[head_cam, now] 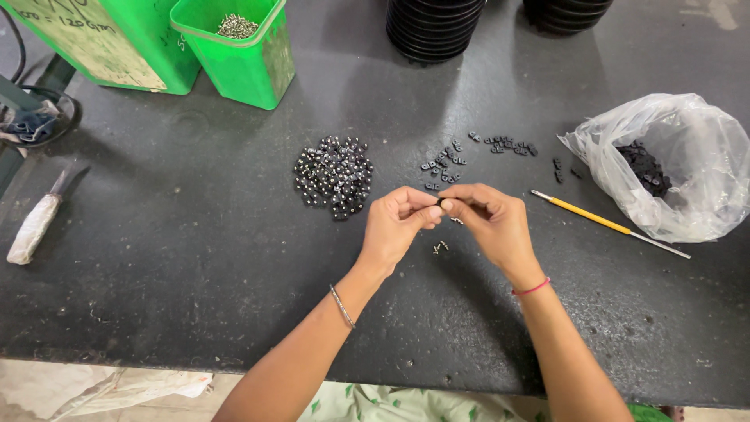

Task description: The person repeatedly picks small black plastic parts and metal pins from piles on a workbench and inserts the pins into the parts by hand. A yellow-handled tool is occasionally used to press or adjust the pin. The person places the assembled units into a small pile on the table.

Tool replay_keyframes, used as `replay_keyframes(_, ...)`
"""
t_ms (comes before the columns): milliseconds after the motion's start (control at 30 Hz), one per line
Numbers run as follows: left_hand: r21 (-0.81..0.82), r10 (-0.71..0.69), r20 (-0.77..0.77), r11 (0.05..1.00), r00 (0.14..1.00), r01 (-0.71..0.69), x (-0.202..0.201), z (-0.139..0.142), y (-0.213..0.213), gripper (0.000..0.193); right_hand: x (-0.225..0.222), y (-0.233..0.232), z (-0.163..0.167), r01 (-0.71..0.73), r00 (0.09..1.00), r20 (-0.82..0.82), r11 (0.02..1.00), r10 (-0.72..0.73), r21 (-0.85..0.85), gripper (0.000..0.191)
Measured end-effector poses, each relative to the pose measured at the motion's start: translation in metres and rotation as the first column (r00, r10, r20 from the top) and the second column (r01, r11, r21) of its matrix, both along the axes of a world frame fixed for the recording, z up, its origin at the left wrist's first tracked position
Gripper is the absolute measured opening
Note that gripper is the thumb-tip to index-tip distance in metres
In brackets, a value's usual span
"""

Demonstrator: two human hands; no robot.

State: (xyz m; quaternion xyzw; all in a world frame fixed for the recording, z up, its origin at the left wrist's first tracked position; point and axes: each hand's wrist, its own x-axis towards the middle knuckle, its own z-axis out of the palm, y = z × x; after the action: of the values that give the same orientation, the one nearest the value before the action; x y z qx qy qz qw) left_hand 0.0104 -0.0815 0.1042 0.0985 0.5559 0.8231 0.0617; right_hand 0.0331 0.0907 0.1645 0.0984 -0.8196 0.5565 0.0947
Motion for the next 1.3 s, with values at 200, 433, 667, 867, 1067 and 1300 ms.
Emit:
replay_keyframes(200,-0.069,0.025,-0.042,0.997,0.999,-0.028,0.001,0.013,-0.009,0.012,-0.001,-0.006,0.0,-0.018,1.0,0.016,0.999,0.019,-0.027,0.012)
replay_keyframes(433,-0.552,0.287,-0.525,0.603,0.802,-0.577,-0.003,0.037,-0.055,0.01,-0.012,-0.006,-0.014,-0.097,0.991,0.075,0.978,0.112,-0.183,0.033)
replay_keyframes(667,-0.659,0.269,-0.69,0.151,0.672,-0.737,-0.015,0.045,-0.102,0.022,-0.019,0.004,-0.02,0.038,0.998,0.059,0.995,-0.033,-0.094,0.025)
replay_keyframes(867,-0.612,0.081,-0.763,0.231,0.641,-0.757,-0.024,0.025,-0.085,0.031,-0.03,0.011,-0.029,0.051,0.998,0.035,0.985,-0.046,-0.162,0.021)
replay_keyframes(1067,-0.64,-0.007,-0.765,0.121,0.644,-0.759,-0.036,0.009,-0.081,0.028,-0.038,0.012,-0.03,0.105,0.994,0.025,0.99,-0.103,-0.099,0.019)
replay_keyframes(1300,-0.567,-0.042,-0.822,-0.026,0.568,-0.823,-0.042,0.009,-0.083,0.026,-0.043,0.029,-0.032,0.166,0.983,-0.072,0.984,-0.17,-0.059,0.015)
